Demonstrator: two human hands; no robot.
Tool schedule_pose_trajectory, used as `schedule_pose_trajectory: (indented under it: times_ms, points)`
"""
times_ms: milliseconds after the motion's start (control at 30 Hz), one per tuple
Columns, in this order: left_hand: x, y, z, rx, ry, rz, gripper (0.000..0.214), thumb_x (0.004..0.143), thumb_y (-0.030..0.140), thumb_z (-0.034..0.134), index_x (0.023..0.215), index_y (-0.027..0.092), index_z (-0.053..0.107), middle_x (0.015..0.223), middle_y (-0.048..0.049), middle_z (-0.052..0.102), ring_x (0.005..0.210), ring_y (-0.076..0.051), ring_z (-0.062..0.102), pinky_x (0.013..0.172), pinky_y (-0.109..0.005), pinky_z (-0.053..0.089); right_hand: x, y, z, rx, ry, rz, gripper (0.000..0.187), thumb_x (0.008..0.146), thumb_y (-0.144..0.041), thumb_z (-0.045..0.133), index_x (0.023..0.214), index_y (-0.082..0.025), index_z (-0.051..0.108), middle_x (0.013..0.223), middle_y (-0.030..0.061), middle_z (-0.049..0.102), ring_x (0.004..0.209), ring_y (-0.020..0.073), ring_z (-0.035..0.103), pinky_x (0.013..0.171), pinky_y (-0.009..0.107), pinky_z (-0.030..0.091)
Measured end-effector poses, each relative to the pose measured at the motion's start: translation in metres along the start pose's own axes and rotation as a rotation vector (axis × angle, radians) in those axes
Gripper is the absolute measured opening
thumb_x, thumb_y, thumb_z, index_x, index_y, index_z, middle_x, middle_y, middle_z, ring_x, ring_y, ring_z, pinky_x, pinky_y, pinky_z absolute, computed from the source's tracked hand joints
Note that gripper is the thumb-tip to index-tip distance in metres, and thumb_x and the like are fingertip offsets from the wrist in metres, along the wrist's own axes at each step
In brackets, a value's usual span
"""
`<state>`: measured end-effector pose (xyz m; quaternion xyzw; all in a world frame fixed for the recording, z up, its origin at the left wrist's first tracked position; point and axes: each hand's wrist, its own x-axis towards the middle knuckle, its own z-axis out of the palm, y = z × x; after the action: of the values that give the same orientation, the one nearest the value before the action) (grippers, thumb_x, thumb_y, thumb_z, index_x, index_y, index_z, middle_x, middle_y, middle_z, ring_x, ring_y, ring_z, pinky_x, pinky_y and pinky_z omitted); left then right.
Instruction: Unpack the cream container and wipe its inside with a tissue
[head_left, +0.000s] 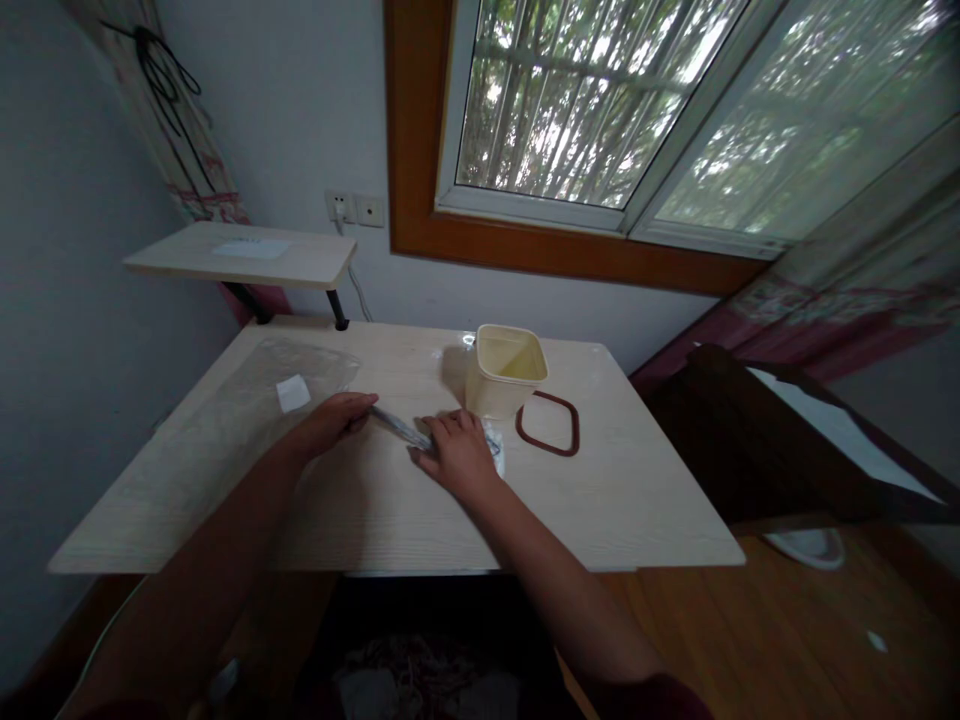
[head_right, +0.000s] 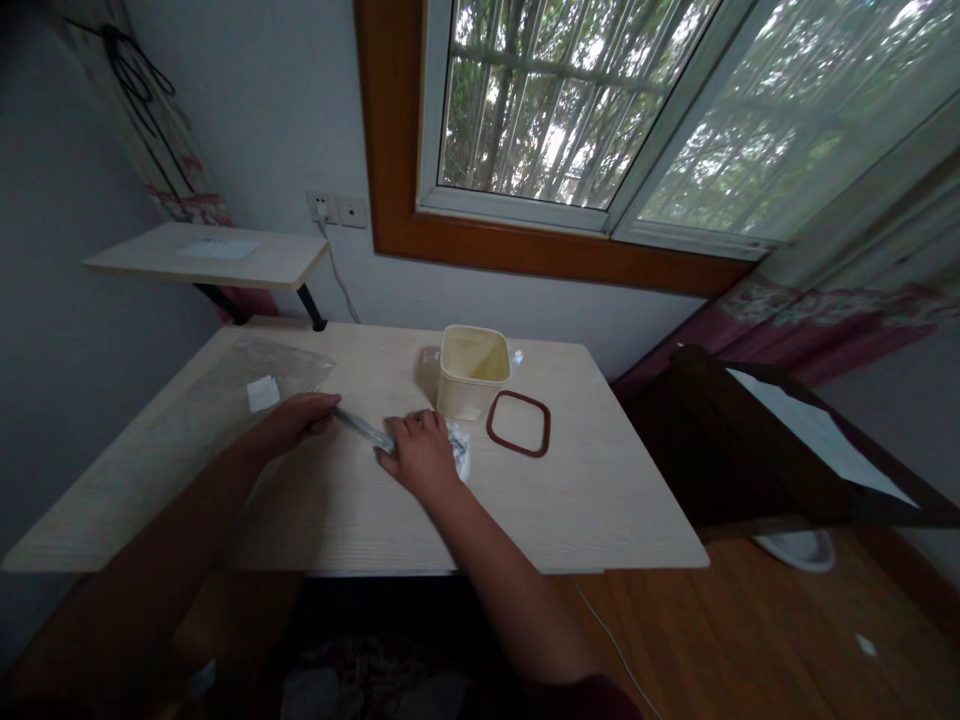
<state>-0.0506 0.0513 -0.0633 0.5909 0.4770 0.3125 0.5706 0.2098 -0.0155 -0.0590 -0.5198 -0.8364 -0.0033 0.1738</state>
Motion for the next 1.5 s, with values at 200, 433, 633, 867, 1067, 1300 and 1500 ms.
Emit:
schedule_pose_trajectory:
  times_ms: [200,433,633,867,1067,1300,1500]
  points:
    - [0.000,0.003,0.007,0.012,-0.010,-0.008,0.045,0.090,0.057,0.054,0.065,0.021,0.043,0.055,0.0049,0.037,0.047,-0.010,0.032,0.047,-0.026,0.025,0.027,-0.022,0.002,0.038,-0.113,-0.055,0.029,0.099,-0.043,0.057,0.105,-0.019,0.072,0.102,0.0101,0.070,0.105,0.0273,0.056,0.089,0.035,0.043]
    - [0.007,-0.005,0.009,-0.202,0.200,0.025,0.048,0.091,0.066,0.047,0.082,0.020,0.051,0.067,0.0007,0.054,0.055,-0.011,0.049,0.051,-0.023,0.036,0.040,-0.027,0.008,0.334,-0.079,0.053,0.031,0.105,-0.039,0.047,0.092,-0.019,0.068,0.092,0.0061,0.067,0.081,0.0179,0.061,0.074,0.028,0.042]
    - [0.010,-0.004,0.023,-0.194,0.023,0.224,0.077,0.089,0.081,0.030,0.135,0.021,0.045,0.128,-0.0169,0.064,0.102,-0.022,0.068,0.083,-0.036,0.055,0.051,-0.021,0.002,1.010,0.103,0.241,0.040,0.100,-0.051,0.049,0.079,-0.020,0.062,0.072,-0.0006,0.061,0.072,0.0158,0.056,0.067,0.026,0.041]
    - [-0.001,0.006,0.048,0.083,-0.168,0.325,0.094,0.070,0.051,0.082,0.148,0.020,0.040,0.128,-0.0152,0.065,0.116,-0.027,0.064,0.096,-0.037,0.052,0.055,-0.022,-0.009,1.474,0.056,0.340,0.048,0.085,-0.067,0.064,0.083,-0.019,0.066,0.066,-0.0005,0.060,0.060,0.0143,0.054,0.058,0.026,0.042]
    - [-0.004,0.021,0.049,0.413,-0.089,0.140,0.032,0.084,0.039,0.065,0.106,0.016,0.070,0.079,-0.0050,0.072,0.070,-0.019,0.065,0.070,-0.032,0.050,0.048,-0.018,-0.021,1.525,0.131,0.306,0.052,0.088,-0.071,0.056,0.073,-0.022,0.057,0.075,0.0007,0.060,0.065,0.0133,0.049,0.061,0.026,0.039]
    - [0.004,0.016,0.025,1.107,0.137,0.448,0.023,0.087,0.017,0.056,0.102,0.019,0.073,0.094,-0.0100,0.074,0.096,-0.026,0.067,0.112,-0.047,0.038,0.032,-0.004,-0.012,1.696,0.176,0.424,0.059,0.086,-0.073,0.060,0.061,-0.023,0.038,0.063,-0.0037,0.041,0.055,0.0115,0.031,0.052,0.027,0.027]
    - [0.001,0.003,0.021,1.397,0.043,0.548,0.013,0.087,0.017,0.060,0.089,0.020,0.072,0.085,-0.0108,0.071,0.095,-0.027,0.064,0.115,-0.052,0.034,0.011,0.008,0.002,1.890,0.076,0.573,0.063,0.079,-0.069,0.072,0.059,-0.023,0.034,0.057,-0.0082,0.031,0.046,0.0076,0.016,0.044,0.024,0.016]
